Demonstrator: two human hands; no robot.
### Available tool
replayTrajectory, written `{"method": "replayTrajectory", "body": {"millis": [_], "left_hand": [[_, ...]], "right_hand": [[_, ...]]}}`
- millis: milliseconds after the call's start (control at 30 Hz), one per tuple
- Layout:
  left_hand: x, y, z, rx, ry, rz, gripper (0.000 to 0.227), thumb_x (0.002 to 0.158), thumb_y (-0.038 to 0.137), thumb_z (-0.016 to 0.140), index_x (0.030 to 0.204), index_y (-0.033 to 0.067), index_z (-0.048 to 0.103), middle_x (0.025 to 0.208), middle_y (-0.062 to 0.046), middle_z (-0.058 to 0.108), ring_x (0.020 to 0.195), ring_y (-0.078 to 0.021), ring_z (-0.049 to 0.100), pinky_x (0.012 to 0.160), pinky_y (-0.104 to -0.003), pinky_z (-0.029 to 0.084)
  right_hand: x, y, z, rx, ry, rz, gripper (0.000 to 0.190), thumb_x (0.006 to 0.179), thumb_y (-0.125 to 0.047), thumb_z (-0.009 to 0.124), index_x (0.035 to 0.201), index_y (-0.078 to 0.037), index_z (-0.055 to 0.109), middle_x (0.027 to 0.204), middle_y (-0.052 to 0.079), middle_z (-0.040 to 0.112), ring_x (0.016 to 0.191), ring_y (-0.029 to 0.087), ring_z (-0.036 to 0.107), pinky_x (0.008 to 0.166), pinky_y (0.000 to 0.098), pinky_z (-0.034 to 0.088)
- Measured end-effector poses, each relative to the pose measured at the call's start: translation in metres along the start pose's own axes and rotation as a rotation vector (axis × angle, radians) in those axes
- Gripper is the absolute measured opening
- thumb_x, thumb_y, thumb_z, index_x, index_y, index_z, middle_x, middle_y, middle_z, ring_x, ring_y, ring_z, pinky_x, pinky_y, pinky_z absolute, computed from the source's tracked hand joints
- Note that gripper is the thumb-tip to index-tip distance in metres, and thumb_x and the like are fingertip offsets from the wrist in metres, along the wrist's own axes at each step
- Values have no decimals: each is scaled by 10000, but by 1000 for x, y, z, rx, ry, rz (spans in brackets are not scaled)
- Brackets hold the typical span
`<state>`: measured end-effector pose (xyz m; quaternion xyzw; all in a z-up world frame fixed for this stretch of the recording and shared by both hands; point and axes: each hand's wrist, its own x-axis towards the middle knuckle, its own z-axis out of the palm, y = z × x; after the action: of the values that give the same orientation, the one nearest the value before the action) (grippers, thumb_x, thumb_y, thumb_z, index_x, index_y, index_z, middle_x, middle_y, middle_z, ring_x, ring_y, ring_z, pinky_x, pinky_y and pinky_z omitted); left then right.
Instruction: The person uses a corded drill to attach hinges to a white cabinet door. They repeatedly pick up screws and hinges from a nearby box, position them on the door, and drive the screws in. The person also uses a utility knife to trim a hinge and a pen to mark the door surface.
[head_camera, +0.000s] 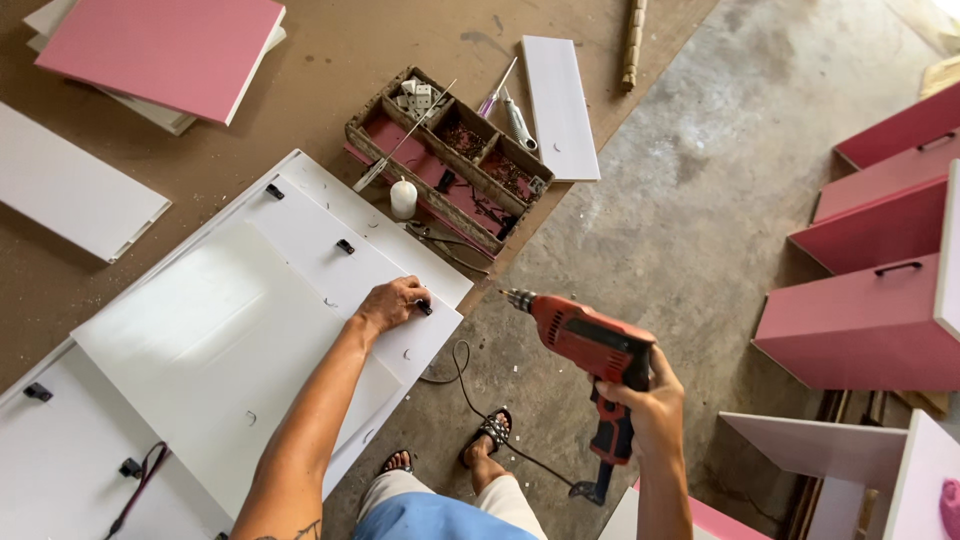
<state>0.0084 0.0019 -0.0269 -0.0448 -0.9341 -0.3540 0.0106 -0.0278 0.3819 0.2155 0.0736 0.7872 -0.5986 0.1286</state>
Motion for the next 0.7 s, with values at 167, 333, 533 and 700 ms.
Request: {"method": "replayTrajectory", "body": {"millis": [167,333,533,700], "left_hand": [[3,-2,-1,38,-14,-84,225,924,105,699,974,315,759,1015,71,684,828,-190,692,597,-387,591],[-6,7,4,86,65,-51,105,998,240,624,1014,263,725,1030,30,683,935,-210,658,675,-391,588],[-15,28,8,149,129,-216,258,884,103,610,1042,292,688,1064,56,647,1041,-209,641,608,-444,572],[-11,42,8,246,155,-189,277,944,60,586,1111,243,708,1085,15,678,950,-212,643,704,-358,636]], "right_hand": [[13,22,-24,133,62,110,784,602,233,725,1344,4,627,980,216,720,752,336,709,668,395,536],[43,43,-63,197,68,151,692,641,237,703,1296,25,630,981,234,694,804,422,714,745,443,579],[95,59,-102,244,32,129,671,635,236,706,1267,26,628,954,218,688,748,362,683,684,417,557],[136,59,-130,405,-19,166,633,657,168,671,1278,69,597,993,264,671,803,464,694,733,474,572]]}}
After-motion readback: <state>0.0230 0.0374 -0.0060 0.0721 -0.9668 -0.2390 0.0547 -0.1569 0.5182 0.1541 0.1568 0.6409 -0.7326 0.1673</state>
